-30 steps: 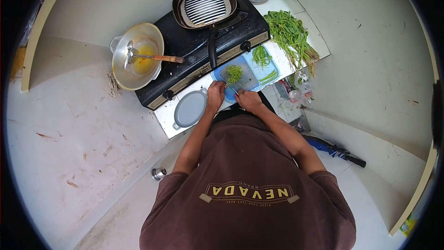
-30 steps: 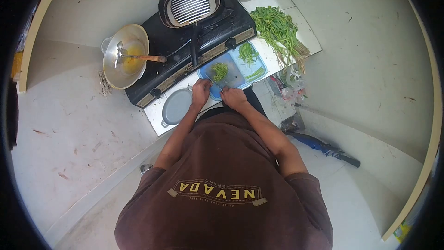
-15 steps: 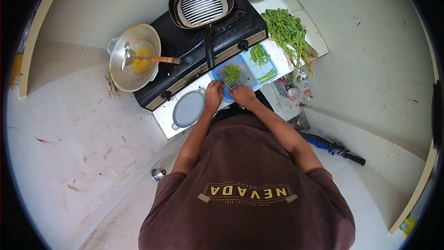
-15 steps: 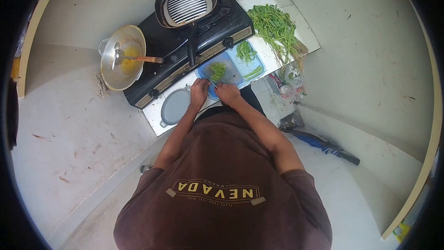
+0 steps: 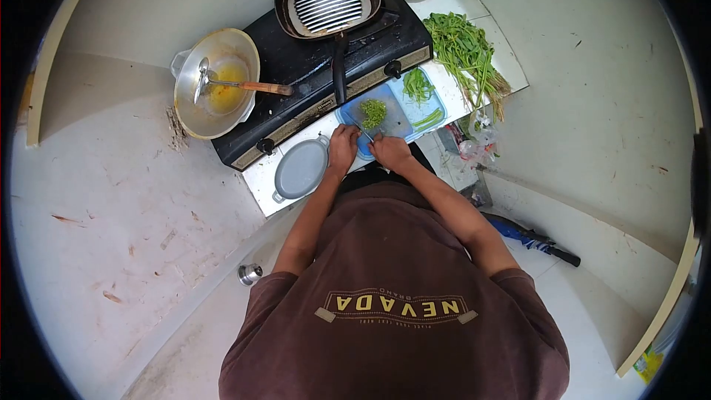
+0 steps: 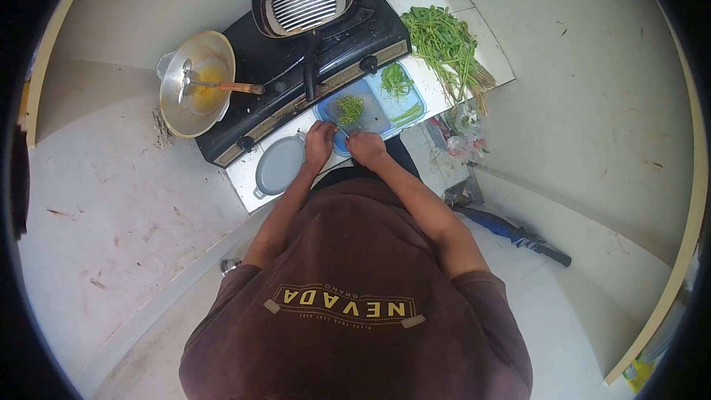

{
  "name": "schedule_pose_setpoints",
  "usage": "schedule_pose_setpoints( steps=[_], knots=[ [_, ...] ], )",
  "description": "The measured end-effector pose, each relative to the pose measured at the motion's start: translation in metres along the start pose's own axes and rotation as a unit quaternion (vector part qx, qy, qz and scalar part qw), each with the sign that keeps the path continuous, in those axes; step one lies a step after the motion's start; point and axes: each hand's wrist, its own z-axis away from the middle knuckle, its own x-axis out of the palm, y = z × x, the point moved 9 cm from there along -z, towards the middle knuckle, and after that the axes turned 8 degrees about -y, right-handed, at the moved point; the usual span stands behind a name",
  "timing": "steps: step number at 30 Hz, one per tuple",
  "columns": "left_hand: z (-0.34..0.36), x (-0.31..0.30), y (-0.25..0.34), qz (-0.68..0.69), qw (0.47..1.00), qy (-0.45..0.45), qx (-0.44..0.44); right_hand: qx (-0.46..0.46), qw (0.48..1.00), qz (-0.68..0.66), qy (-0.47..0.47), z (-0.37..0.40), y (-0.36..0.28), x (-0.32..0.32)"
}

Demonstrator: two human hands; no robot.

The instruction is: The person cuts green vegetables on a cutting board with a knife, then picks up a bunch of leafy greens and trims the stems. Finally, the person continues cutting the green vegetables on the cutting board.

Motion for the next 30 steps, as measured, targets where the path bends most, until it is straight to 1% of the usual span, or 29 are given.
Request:
schedule_pose_setpoints(
  steps=[3, 5, 9, 12, 17, 21, 24, 26, 30],
  knots=[
    [0.001, 0.001, -0.006, 0.025, 0.999, 0.010, -0.023, 0.010, 1.000, -0.003, -0.021, 0.016, 0.007, 0.003],
    [0.000, 0.000, -0.004, 0.015, 1.000, 0.009, -0.005, 0.011, 1.000, -0.004, -0.028, 0.023, 0.010, 0.006],
    [0.000, -0.002, -0.001, 0.007, 1.000, 0.019, 0.016, 0.002, 1.000, -0.006, -0.006, 0.002, -0.001, 0.001],
    [0.001, -0.003, -0.003, 0.042, 0.999, 0.024, -0.026, 0.008, 1.000, -0.006, -0.008, -0.002, 0.000, 0.005],
    [0.003, -0.005, -0.003, 0.038, 0.998, 0.028, -0.029, 0.019, 0.999, -0.010, -0.023, 0.024, 0.015, 0.005],
    [0.004, -0.006, 0.000, 0.017, 0.999, 0.033, -0.033, 0.012, 1.000, -0.013, -0.020, 0.025, 0.011, -0.001],
    [0.005, -0.004, -0.004, 0.032, 0.998, 0.027, -0.052, 0.004, 1.000, -0.012, -0.007, 0.025, 0.005, -0.007],
    [0.006, -0.004, -0.002, 0.027, 0.998, 0.031, -0.046, -0.001, 1.000, 0.003, 0.008, 0.026, 0.001, -0.010],
    [0.005, -0.005, 0.003, 0.008, 0.999, 0.036, -0.026, -0.003, 1.000, 0.006, -0.005, 0.019, 0.001, -0.006]
  ],
)
